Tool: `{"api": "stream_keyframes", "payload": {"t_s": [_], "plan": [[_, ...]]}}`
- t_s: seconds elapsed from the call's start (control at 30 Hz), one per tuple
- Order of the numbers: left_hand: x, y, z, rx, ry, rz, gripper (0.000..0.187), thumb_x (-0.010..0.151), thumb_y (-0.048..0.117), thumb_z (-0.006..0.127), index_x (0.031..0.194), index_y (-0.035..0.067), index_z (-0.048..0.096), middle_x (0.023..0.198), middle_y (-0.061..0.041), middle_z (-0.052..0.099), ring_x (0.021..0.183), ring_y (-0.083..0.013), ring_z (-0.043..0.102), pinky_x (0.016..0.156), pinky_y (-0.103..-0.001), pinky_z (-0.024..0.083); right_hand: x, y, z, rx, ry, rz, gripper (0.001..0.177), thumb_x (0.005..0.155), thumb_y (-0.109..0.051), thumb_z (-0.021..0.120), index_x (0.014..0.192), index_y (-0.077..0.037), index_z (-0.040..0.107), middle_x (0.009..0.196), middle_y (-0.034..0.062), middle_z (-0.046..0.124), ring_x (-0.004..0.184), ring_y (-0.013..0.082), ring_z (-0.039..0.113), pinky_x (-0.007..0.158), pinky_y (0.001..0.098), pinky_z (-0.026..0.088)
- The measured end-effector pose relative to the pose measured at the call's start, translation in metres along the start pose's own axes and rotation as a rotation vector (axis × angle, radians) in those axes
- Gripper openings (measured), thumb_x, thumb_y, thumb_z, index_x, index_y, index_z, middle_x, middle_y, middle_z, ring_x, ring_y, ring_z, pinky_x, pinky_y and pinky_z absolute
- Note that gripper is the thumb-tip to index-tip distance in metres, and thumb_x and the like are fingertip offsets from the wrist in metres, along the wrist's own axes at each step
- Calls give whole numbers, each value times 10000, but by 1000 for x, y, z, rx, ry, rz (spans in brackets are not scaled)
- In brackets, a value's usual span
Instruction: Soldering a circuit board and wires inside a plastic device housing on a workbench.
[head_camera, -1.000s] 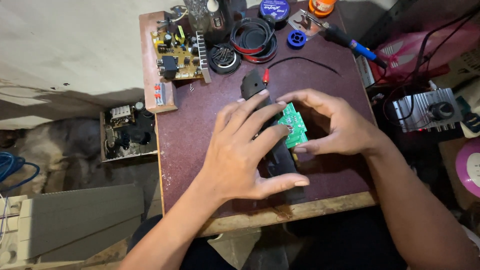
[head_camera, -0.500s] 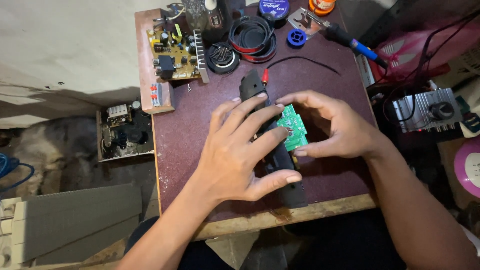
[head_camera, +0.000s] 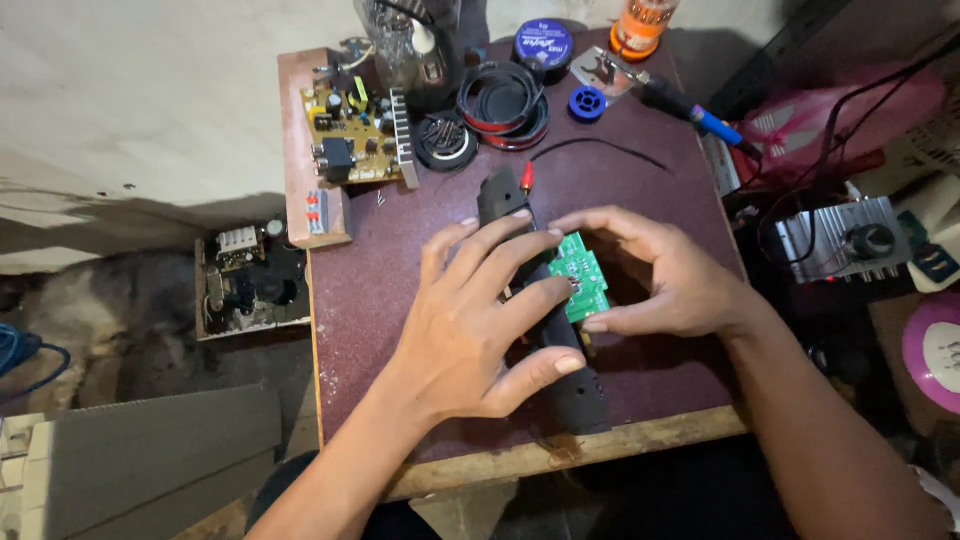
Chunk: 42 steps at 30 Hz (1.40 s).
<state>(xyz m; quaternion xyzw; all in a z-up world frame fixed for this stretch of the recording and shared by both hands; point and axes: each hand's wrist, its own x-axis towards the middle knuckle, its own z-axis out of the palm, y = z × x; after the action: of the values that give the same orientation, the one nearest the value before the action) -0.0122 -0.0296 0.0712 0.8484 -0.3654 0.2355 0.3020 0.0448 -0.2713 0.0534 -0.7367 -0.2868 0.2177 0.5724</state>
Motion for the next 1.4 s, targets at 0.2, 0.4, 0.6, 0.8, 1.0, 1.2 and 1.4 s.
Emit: {"api": "stream_keyframes", "payload": {"t_s": [0.2,0.4,0.6,0.8,1.0,1.2,1.4], "plan": [[2,0,1,12,-59,-36,566,1026,543,314,1120,109,665,1300,-169,618,1330,-405,543,1060,-559,300,1,4,0,3,-6,-44,808,737,-120,863,1441,-4,484,1448,103,568,1386,189,511,1216,351,376],[2,0,1,29,-38,-45,580,1032,544,298,1126,114,676,1259,-165,621,1333,-407,539,1067,-549,306,1,0,1,26,-17,-60,793,759,-104,846,1446,12,468,1452,115,560,1392,197,504,1218,352,372],[2,1,0,31,-43,-51,586,1035,533,290,1142,105,676,1269,-179,613,1334,-415,537,1064,-565,310,2,-6,1,-25,-18,-41,791,751,-151,847,1440,-5,487,1434,101,580,1365,183,523,1194,342,386],[3,1,0,7,-47,-64,596,1043,528,262,1135,104,670,1275,-180,613,1329,-419,540,1063,-558,304,1,0,0,11,-33,-50,812,756,-147,846,1456,2,463,1454,111,559,1387,193,504,1205,346,378],[2,-1,1,-23,-50,-70,582,1054,506,258,1151,94,658,1294,-185,602,1319,-430,545,1037,-560,332,2,-3,1,32,-32,-42,791,761,-105,831,1450,9,460,1447,118,564,1379,198,514,1197,341,385],[1,-2,2,-73,-57,-78,587,1057,504,265,1155,68,646,1302,-211,578,1297,-448,552,1032,-567,370,1,-2,1,28,-24,-33,815,748,-137,841,1455,4,460,1452,116,573,1371,188,520,1193,336,387],[0,-4,1,-177,-85,-103,592,1061,507,273,1193,51,628,1333,-224,552,1342,-461,518,1042,-560,425,1,-7,2,36,-24,-12,795,761,-122,829,1457,-7,463,1459,120,568,1382,195,518,1190,335,392]]}}
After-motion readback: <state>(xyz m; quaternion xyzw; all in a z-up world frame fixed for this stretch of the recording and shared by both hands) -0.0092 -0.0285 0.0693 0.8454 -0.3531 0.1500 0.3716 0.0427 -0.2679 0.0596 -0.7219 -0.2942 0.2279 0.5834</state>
